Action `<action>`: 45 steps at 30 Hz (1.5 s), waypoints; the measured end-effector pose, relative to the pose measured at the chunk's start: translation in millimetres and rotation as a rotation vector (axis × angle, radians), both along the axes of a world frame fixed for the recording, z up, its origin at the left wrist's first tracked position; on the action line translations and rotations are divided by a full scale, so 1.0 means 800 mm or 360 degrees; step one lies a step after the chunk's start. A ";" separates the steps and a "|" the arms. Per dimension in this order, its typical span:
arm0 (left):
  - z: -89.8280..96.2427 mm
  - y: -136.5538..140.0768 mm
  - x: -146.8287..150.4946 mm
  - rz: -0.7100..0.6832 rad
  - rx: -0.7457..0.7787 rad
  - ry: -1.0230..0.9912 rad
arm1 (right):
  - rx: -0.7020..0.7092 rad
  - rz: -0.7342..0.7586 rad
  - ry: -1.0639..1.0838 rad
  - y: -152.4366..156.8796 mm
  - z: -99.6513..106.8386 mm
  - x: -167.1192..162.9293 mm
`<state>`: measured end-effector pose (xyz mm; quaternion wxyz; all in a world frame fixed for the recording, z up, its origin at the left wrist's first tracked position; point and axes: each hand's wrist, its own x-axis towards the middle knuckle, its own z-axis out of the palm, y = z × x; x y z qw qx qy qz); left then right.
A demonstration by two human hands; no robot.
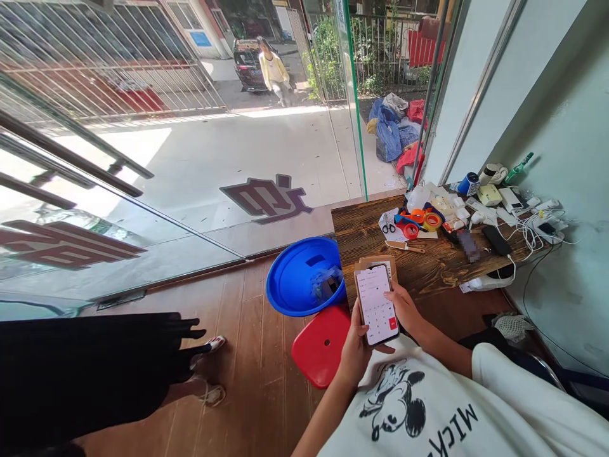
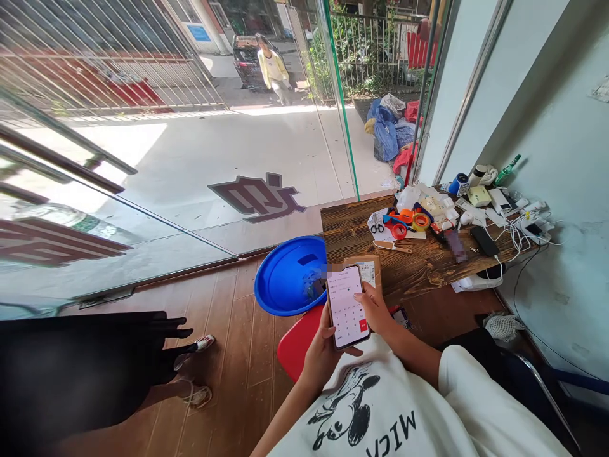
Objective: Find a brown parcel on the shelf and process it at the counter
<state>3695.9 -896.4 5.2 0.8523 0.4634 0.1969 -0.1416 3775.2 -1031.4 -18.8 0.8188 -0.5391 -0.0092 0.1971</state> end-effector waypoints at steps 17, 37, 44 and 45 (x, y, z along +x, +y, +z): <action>-0.001 0.005 -0.002 0.0070 -0.0071 0.0020 | -0.0113 0.0189 -0.0149 -0.011 -0.008 -0.012; 0.015 0.001 -0.001 0.0179 0.0012 0.0126 | -0.0207 0.0231 -0.0167 -0.006 -0.005 -0.013; 0.023 -0.004 0.002 0.0248 0.0008 0.0145 | -0.0176 -0.0034 -0.0104 0.012 -0.073 -0.008; 0.025 -0.004 0.003 0.0288 0.0004 0.0151 | -0.0347 -0.0187 -0.0091 0.013 -0.089 -0.003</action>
